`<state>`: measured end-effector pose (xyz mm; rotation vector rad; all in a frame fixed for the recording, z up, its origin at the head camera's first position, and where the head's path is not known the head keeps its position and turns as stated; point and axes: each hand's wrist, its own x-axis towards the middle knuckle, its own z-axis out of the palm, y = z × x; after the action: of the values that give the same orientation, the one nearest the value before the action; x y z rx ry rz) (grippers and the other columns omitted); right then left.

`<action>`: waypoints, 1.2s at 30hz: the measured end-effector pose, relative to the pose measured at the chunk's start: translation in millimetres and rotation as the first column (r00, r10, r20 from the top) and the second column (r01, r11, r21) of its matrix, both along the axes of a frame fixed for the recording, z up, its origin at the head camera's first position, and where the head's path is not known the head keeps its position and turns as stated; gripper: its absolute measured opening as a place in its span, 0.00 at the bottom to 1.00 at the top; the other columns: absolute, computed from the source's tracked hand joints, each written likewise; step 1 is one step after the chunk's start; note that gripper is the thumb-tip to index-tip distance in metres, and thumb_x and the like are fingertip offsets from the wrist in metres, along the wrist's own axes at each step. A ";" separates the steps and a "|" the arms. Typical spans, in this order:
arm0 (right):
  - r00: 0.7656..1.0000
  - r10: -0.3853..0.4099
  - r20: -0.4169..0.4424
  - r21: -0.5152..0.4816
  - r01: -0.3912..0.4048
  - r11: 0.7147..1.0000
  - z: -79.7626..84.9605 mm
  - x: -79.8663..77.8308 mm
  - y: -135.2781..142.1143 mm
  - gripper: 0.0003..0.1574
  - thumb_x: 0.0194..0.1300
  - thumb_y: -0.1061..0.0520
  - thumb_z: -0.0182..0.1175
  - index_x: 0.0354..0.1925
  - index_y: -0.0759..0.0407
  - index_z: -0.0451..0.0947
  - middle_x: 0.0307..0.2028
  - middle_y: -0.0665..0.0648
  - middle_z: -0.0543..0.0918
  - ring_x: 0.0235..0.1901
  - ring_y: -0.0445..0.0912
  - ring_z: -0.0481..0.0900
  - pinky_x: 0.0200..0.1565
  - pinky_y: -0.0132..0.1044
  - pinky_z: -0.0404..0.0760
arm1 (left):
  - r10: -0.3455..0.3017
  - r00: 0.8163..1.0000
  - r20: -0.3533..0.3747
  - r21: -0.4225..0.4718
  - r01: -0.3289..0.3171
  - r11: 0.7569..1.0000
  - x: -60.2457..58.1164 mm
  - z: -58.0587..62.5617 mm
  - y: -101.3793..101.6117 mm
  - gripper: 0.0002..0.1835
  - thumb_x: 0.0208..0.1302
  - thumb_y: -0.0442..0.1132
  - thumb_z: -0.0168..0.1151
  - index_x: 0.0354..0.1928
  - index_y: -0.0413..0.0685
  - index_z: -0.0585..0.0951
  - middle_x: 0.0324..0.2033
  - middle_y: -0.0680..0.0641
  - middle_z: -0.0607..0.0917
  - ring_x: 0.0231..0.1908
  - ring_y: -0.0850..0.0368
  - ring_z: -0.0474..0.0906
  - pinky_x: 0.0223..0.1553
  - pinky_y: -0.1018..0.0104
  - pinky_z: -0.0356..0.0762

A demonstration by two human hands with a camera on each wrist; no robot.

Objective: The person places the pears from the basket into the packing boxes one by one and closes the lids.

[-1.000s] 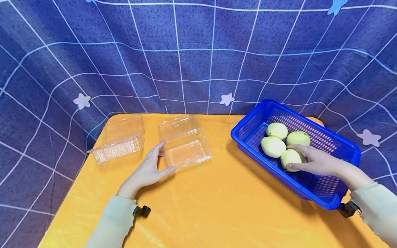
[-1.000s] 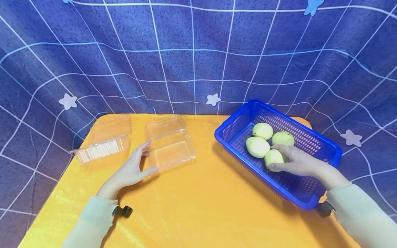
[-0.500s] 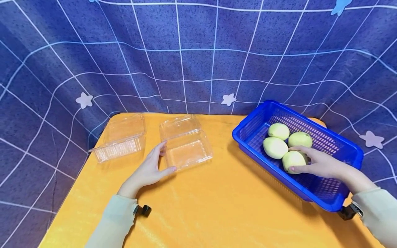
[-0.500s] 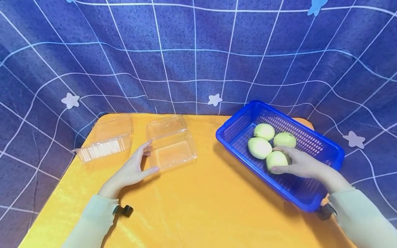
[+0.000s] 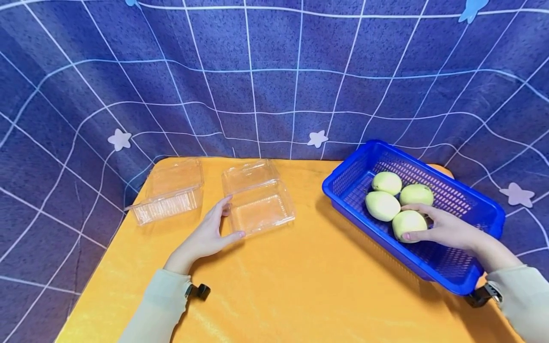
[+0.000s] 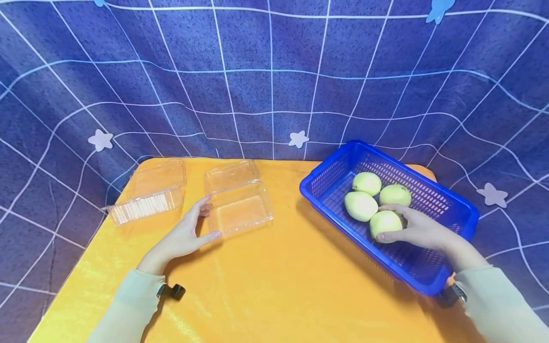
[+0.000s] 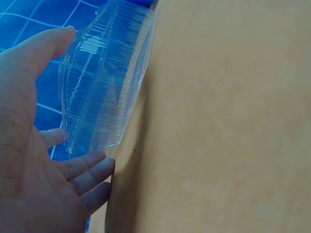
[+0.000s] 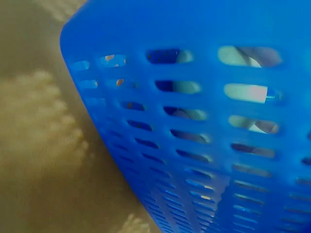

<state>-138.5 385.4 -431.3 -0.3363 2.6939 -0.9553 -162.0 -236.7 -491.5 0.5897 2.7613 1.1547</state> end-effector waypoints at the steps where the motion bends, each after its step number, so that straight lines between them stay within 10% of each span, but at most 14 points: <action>1: 1.000 -0.004 0.002 -0.003 0.004 1.000 -0.7 -0.2 -0.1 0.48 0.67 0.46 0.79 0.76 0.58 0.72 0.61 0.64 0.83 0.51 0.42 0.79 0.51 0.35 0.78 | -0.001 1.000 0.000 0.002 0.001 1.000 0.0 0.0 -0.1 0.62 0.67 0.59 0.78 0.89 0.53 0.47 0.76 0.35 0.69 0.72 0.38 0.71 0.73 0.36 0.69; 36: 0.998 -0.005 -0.067 0.025 0.007 1.000 -7.9 -4.5 -1.5 0.44 0.64 0.48 0.81 0.72 0.58 0.75 0.55 0.61 0.85 0.47 0.46 0.80 0.45 0.35 0.78 | -0.020 1.000 0.023 0.093 0.018 0.996 -1.2 -2.7 -3.4 0.60 0.69 0.55 0.78 0.89 0.57 0.46 0.82 0.38 0.65 0.73 0.39 0.71 0.73 0.30 0.66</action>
<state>-142.9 383.9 -439.3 -0.3616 2.7661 -0.9273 -163.2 -240.1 -494.2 0.6061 2.6887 1.2833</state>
